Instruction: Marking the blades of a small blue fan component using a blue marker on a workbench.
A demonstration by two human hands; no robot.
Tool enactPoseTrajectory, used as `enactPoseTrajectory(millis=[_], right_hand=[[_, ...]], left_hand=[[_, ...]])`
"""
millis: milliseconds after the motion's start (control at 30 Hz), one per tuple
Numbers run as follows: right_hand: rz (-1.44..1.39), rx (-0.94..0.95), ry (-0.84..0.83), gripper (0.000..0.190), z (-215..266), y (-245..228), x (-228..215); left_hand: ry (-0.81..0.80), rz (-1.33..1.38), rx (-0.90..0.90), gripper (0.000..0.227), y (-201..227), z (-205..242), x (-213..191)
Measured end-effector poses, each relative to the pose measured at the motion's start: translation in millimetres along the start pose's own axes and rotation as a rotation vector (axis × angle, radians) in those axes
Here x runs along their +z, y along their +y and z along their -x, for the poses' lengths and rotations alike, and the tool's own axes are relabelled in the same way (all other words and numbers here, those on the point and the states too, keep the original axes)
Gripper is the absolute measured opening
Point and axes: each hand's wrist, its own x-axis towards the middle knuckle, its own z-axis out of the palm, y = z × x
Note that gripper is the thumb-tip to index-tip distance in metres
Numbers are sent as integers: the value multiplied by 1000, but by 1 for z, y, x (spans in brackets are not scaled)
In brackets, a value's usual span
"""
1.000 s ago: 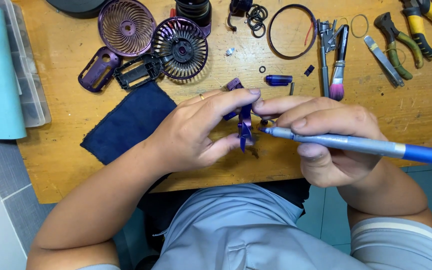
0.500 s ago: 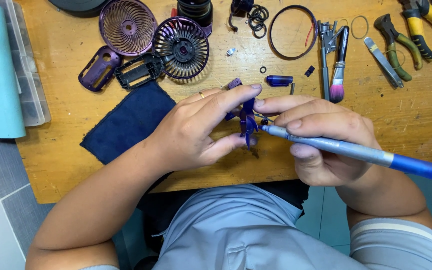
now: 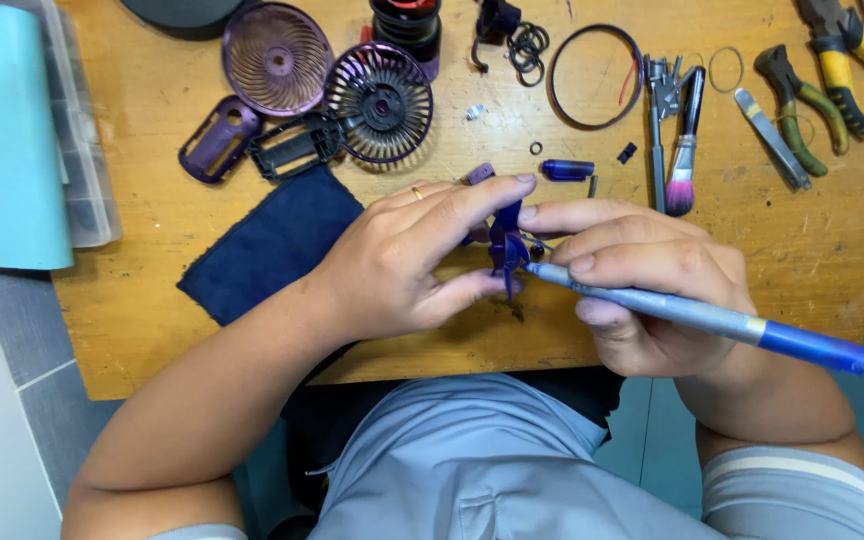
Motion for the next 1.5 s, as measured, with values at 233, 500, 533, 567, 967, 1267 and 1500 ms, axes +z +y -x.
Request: enactPoseTrajectory(millis=[233, 500, 533, 567, 967, 1267, 1500], right_hand=[[24, 5, 44, 23, 10, 5, 3], [21, -20, 34, 22, 8, 9, 2], [18, -22, 32, 22, 8, 8, 2], [14, -27, 24, 22, 8, 8, 1], [6, 0, 77, 26, 12, 11, 1], [37, 2, 51, 26, 9, 4, -3], [74, -31, -6, 23, 1, 1, -6]], left_hand=[[25, 18, 1, 79, -3, -1, 4], [20, 36, 4, 78, -4, -1, 6], [23, 33, 2, 78, -4, -1, 7], [30, 30, 10, 78, -5, -1, 7], [22, 51, 9, 78, -3, -1, 4], [-5, 63, -28, 83, -1, 1, 4], [-7, 33, -14, 82, 1, 1, 1]])
